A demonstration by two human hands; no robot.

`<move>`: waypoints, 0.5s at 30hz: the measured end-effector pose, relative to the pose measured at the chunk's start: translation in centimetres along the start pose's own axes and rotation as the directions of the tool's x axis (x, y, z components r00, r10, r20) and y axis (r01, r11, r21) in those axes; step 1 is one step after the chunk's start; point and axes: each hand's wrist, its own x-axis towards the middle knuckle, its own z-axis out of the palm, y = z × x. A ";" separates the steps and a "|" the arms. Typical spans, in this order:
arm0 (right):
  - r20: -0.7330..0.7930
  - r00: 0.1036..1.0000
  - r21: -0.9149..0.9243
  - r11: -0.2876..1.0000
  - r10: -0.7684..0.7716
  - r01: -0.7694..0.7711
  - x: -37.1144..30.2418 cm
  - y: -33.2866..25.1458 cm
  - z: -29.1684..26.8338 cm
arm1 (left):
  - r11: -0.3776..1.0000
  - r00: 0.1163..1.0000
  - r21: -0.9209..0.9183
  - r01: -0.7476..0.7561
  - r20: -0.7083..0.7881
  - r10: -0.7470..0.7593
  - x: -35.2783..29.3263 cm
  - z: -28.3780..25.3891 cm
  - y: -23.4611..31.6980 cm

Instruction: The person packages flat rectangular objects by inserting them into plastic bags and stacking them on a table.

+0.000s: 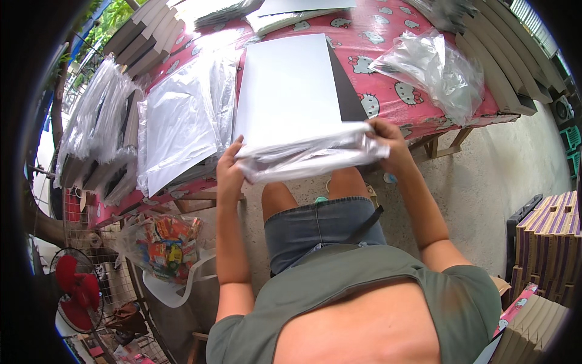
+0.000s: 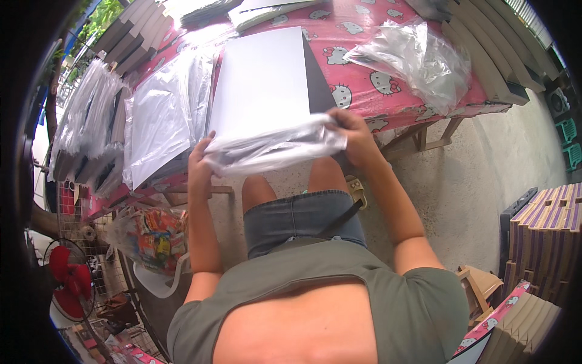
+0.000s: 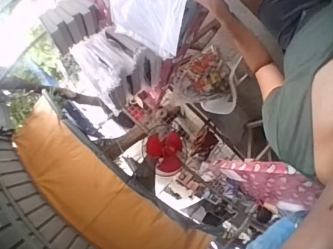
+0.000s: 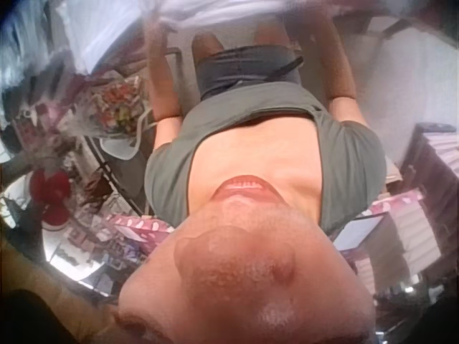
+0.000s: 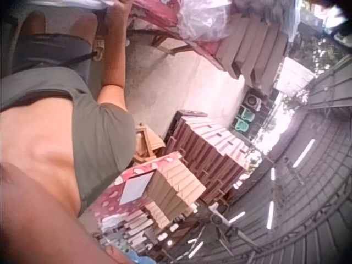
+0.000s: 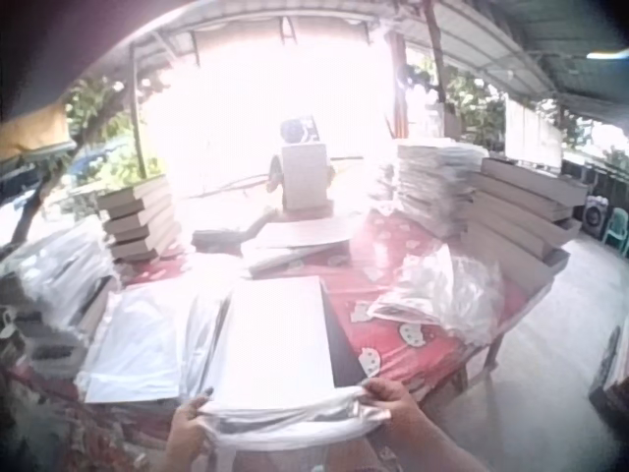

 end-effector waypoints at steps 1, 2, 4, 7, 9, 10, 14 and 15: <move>-0.042 0.990 -0.327 0.938 -0.134 0.113 1.1 0.0 0.0 | 0.999 0.999 0.034 0.015 -0.046 -0.013 0.2 1.1 0.2; -0.027 0.953 -0.606 0.763 -0.303 0.225 2.7 0.4 0.1 | 0.953 0.994 0.301 -0.030 -0.089 0.060 0.5 2.3 0.7; 0.087 0.878 -0.891 0.357 -0.471 0.280 4.4 2.2 1.2 | 0.861 0.989 0.503 0.072 -0.151 0.006 1.0 3.4 0.8; 0.026 0.934 -0.986 0.143 -0.357 0.083 2.7 4.3 2.4 | 0.829 0.984 0.552 0.088 -0.176 0.012 -0.3 4.5 0.9; -0.016 0.929 -0.981 0.184 -0.371 0.057 -0.1 3.6 1.6 | 0.878 0.994 0.478 0.039 -0.109 0.014 -2.9 4.8 1.3; -0.005 0.935 -0.947 0.301 -0.355 0.109 -1.1 3.5 1.0 | 0.876 0.991 0.477 -0.075 -0.061 0.118 -4.4 4.5 0.4; -0.154 0.988 -0.314 0.947 0.017 -0.065 -4.3 1.7 -2.7 | 0.999 0.984 0.033 -0.038 0.174 0.032 -8.3 1.5 -0.8; -0.152 0.968 0.017 0.980 0.197 -0.197 -4.4 1.2 -3.2 | 0.988 0.977 -0.152 -0.035 0.202 0.066 -8.7 1.3 -0.8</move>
